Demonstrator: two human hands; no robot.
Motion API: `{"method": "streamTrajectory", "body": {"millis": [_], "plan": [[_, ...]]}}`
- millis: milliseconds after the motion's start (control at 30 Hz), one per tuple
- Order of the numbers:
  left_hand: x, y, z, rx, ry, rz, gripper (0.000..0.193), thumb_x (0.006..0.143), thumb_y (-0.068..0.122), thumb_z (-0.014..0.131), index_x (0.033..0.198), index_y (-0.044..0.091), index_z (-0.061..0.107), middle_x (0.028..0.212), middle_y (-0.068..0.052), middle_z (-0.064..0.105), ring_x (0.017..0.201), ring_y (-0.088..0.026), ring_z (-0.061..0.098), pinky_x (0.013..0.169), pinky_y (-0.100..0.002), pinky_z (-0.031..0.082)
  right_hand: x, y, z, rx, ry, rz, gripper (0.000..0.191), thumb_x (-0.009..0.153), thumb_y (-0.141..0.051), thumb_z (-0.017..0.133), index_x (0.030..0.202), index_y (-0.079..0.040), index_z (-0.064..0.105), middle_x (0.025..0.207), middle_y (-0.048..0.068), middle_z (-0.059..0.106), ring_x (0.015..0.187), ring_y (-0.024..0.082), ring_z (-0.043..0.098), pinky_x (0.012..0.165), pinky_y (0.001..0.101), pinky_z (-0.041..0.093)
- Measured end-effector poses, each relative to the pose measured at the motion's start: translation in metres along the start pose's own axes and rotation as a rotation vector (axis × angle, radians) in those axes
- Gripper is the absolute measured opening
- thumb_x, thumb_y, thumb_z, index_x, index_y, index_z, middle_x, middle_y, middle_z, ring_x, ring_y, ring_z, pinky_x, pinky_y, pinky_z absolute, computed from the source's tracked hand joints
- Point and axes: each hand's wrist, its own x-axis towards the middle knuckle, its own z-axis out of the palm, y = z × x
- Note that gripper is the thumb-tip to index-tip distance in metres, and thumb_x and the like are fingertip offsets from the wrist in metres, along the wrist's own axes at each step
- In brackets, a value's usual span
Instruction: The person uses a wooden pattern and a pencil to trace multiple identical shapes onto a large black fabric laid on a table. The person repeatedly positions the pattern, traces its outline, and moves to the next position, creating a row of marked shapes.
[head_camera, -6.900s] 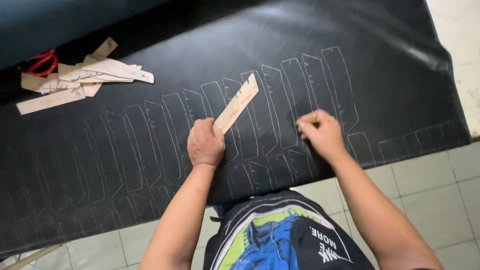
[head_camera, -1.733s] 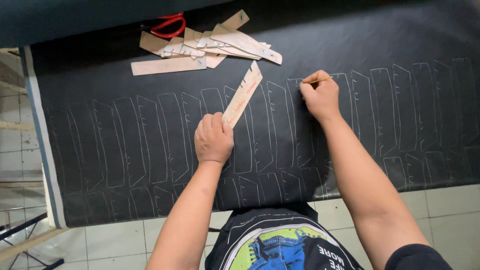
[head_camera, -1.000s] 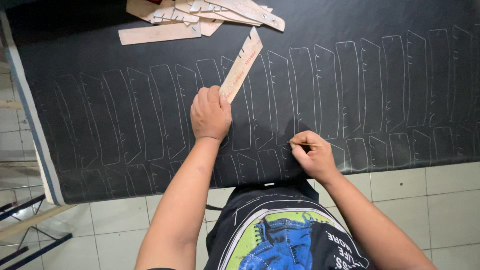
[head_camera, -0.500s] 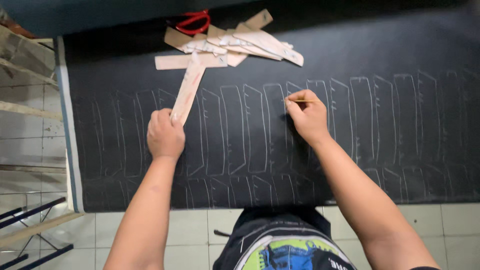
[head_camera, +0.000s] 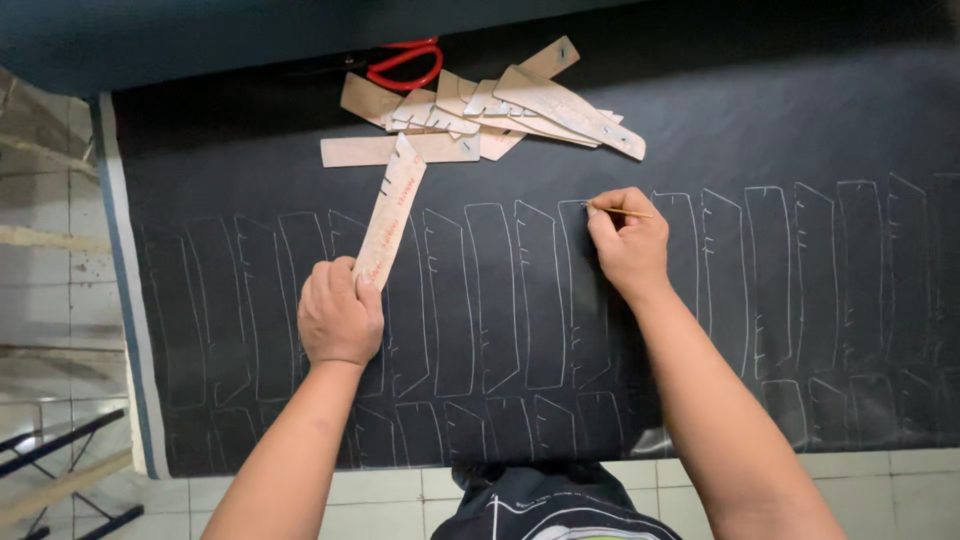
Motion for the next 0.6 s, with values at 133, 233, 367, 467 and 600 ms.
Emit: {"method": "streamTrajectory", "body": {"millis": [133,233,367,467,600], "plan": [[0.002,0.0,-0.004,0.0,-0.003,0.036,0.022,0.092,0.021,0.061,0.109,0.007,0.06,0.101,-0.014,0.058,0.098,-0.037,0.059,0.086,-0.05,0.049,-0.009,-0.015,-0.005,0.04,0.005,0.101,0.008,0.093,-0.007,0.071,0.097,-0.002,0.067,0.09,0.004,0.072,0.077,0.009,0.066,0.069,0.0252,0.053],[-0.001,-0.002,-0.003,-0.003,0.026,0.064,0.023,0.093,0.021,0.061,0.111,0.007,0.059,0.103,-0.015,0.057,0.098,-0.038,0.059,0.085,-0.051,0.049,-0.041,-0.029,-0.014,0.102,0.001,0.171,0.008,0.094,-0.009,0.07,0.097,-0.003,0.066,0.087,0.004,0.071,0.073,0.009,0.066,0.066,0.0253,0.055],[-0.01,-0.009,-0.001,-0.001,0.017,0.085,0.02,0.094,0.021,0.062,0.108,0.007,0.058,0.105,-0.015,0.057,0.1,-0.038,0.059,0.086,-0.051,0.049,-0.14,-0.04,-0.013,0.059,-0.043,0.297,0.007,0.093,-0.009,0.07,0.096,-0.003,0.067,0.088,0.003,0.073,0.071,0.008,0.066,0.066,0.0238,0.055],[-0.014,-0.015,0.0,-0.011,0.036,0.119,0.021,0.094,0.02,0.062,0.109,0.006,0.057,0.105,-0.015,0.056,0.1,-0.038,0.059,0.085,-0.051,0.049,-0.203,-0.046,-0.002,0.097,-0.048,0.311,0.008,0.091,-0.005,0.069,0.098,-0.003,0.067,0.093,0.002,0.072,0.075,0.007,0.063,0.067,0.0236,0.053],[-0.015,-0.019,0.0,-0.005,0.045,0.125,0.023,0.093,0.021,0.063,0.109,0.007,0.056,0.106,-0.015,0.056,0.1,-0.038,0.059,0.085,-0.05,0.049,-0.243,-0.042,0.011,0.177,0.021,0.267,0.007,0.095,-0.002,0.068,0.101,-0.002,0.067,0.098,0.003,0.069,0.085,0.007,0.062,0.075,0.0224,0.051]]}}
